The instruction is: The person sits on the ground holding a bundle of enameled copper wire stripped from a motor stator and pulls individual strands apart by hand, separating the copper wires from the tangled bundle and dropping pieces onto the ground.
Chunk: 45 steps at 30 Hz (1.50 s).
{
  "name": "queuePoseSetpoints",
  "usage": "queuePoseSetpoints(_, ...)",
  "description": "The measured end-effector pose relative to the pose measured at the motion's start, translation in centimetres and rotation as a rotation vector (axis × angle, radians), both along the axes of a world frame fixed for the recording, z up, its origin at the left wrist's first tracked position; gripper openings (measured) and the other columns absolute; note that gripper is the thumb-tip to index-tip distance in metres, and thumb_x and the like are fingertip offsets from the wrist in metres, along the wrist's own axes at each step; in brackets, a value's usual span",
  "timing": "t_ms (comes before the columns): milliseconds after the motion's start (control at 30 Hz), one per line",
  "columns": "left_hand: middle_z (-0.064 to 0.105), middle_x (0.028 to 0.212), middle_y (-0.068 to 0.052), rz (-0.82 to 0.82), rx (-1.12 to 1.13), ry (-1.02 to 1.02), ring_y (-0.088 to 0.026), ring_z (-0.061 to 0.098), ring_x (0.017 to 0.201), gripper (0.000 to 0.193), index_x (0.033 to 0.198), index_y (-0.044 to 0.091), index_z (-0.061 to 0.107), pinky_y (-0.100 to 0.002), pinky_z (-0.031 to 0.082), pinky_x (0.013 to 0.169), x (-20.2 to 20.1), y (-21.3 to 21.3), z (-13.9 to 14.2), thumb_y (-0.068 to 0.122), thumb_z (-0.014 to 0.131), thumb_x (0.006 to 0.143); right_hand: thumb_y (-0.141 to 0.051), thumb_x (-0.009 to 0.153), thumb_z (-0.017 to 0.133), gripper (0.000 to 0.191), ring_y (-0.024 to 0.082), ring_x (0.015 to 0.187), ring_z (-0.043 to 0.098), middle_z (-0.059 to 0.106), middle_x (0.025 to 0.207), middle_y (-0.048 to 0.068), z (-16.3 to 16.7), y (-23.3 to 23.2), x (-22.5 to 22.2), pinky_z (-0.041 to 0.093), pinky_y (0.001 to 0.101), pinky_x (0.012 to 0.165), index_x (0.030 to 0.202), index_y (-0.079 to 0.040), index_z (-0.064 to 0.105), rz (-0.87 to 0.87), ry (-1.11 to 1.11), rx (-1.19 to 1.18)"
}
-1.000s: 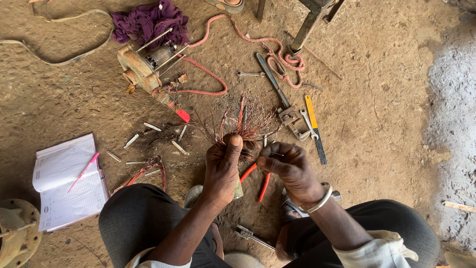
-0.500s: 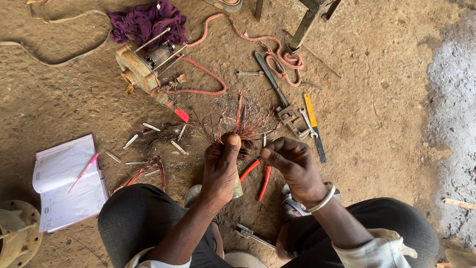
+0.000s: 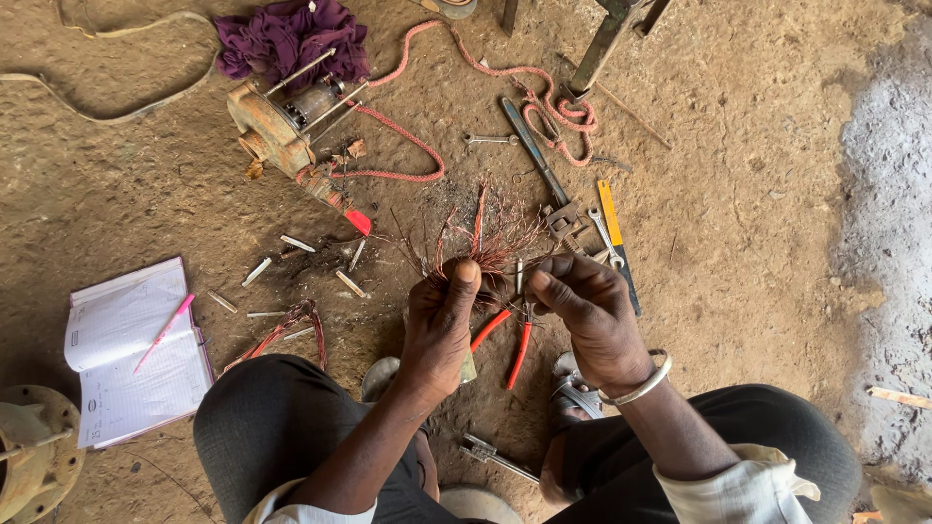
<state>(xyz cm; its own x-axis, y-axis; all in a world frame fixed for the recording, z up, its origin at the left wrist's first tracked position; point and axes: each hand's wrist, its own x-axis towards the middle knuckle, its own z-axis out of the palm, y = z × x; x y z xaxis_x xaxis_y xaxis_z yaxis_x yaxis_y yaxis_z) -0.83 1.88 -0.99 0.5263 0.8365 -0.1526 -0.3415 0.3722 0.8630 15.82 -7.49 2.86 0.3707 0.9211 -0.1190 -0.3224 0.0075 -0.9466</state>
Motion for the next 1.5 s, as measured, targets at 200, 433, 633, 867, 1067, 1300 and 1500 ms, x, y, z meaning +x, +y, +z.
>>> queuePoseSetpoints(200, 0.058, 0.075, 0.009, 0.001, 0.001, -0.003, -0.002, 0.044, 0.07, 0.039, 0.079, 0.012, 0.065, -0.025, 0.035, 0.063, 0.0, 0.0, 0.3, 0.043, 0.068, 0.102, -0.02, 0.097, 0.072, 0.018, 0.013, 0.082, 0.065, 0.072, 0.088, 0.003, 0.2, 0.3, -0.2, 0.053, 0.0309, 0.078, 0.098, -0.003, 0.073, 0.003, 0.016, -0.046)
queuePoseSetpoints(433, 0.067, 0.077, 0.006, 0.004, -0.024, 0.008, -0.005, 0.057, 0.074, 0.035, 0.086, 0.012, 0.074, -0.026, 0.046, 0.071, 0.1, 0.2, 0.6, 0.045, 0.065, 0.095, -0.012, 0.091, 0.076, 0.014, 0.011, 0.084, 0.062, 0.071, 0.089, 0.001, 0.8, 0.1, -0.7, 0.051, 0.0294, 0.079, 0.099, -0.001, 0.074, 0.171, -0.076, -0.133)
queuePoseSetpoints(633, 0.061, 0.078, 0.005, 0.021, 0.006, -0.008, -0.005, 0.049, 0.075, 0.042, 0.083, 0.008, 0.066, -0.028, 0.04, 0.069, -0.2, 0.2, -0.3, 0.044, 0.069, 0.104, -0.007, 0.091, 0.075, 0.013, 0.011, 0.09, 0.066, 0.074, 0.092, 0.003, 0.6, 0.1, -1.0, 0.053, 0.0283, 0.086, 0.101, 0.0, 0.076, 0.186, -0.08, -0.132)
queuePoseSetpoints(867, 0.07, 0.081, 0.0, 0.005, 0.011, 0.025, -0.009, 0.063, 0.08, 0.042, 0.089, 0.006, 0.073, -0.029, 0.051, 0.078, -0.1, 0.3, 0.2, 0.047, 0.067, 0.098, -0.007, 0.09, 0.076, 0.016, 0.012, 0.093, 0.069, 0.076, 0.094, 0.004, 0.3, 0.0, -0.8, 0.055, 0.0287, 0.089, 0.103, 0.001, 0.076, 0.189, -0.058, -0.133)
queuePoseSetpoints(1067, 0.072, 0.084, -0.002, -0.016, 0.04, -0.004, -0.01, 0.064, 0.081, 0.044, 0.091, 0.006, 0.073, -0.03, 0.052, 0.078, -0.1, 0.3, 0.7, 0.048, 0.065, 0.1, -0.008, 0.09, 0.077, 0.014, 0.011, 0.087, 0.067, 0.075, 0.09, 0.003, -0.1, -0.1, -0.8, 0.054, 0.0277, 0.083, 0.101, 0.0, 0.076, 0.187, -0.012, -0.151)
queuePoseSetpoints(1300, 0.072, 0.085, -0.002, -0.017, 0.052, -0.027, -0.01, 0.065, 0.081, 0.044, 0.092, 0.006, 0.072, -0.03, 0.053, 0.077, 0.0, 0.3, 0.8, 0.048, 0.064, 0.1, -0.011, 0.087, 0.081, 0.017, 0.01, 0.085, 0.065, 0.074, 0.09, 0.002, -0.9, -0.1, -0.8, 0.052, 0.0278, 0.079, 0.1, 0.0, 0.075, 0.181, 0.062, -0.177)
queuePoseSetpoints(1500, 0.071, 0.083, -0.001, -0.012, 0.045, 0.0, -0.009, 0.061, 0.077, 0.043, 0.091, 0.005, 0.073, -0.029, 0.049, 0.073, 0.0, 0.3, 0.5, 0.047, 0.066, 0.1, -0.009, 0.086, 0.082, 0.019, 0.012, 0.088, 0.068, 0.076, 0.092, 0.004, -1.4, -0.1, -1.1, 0.055, 0.0293, 0.083, 0.101, 0.0, 0.075, 0.156, 0.088, -0.16)
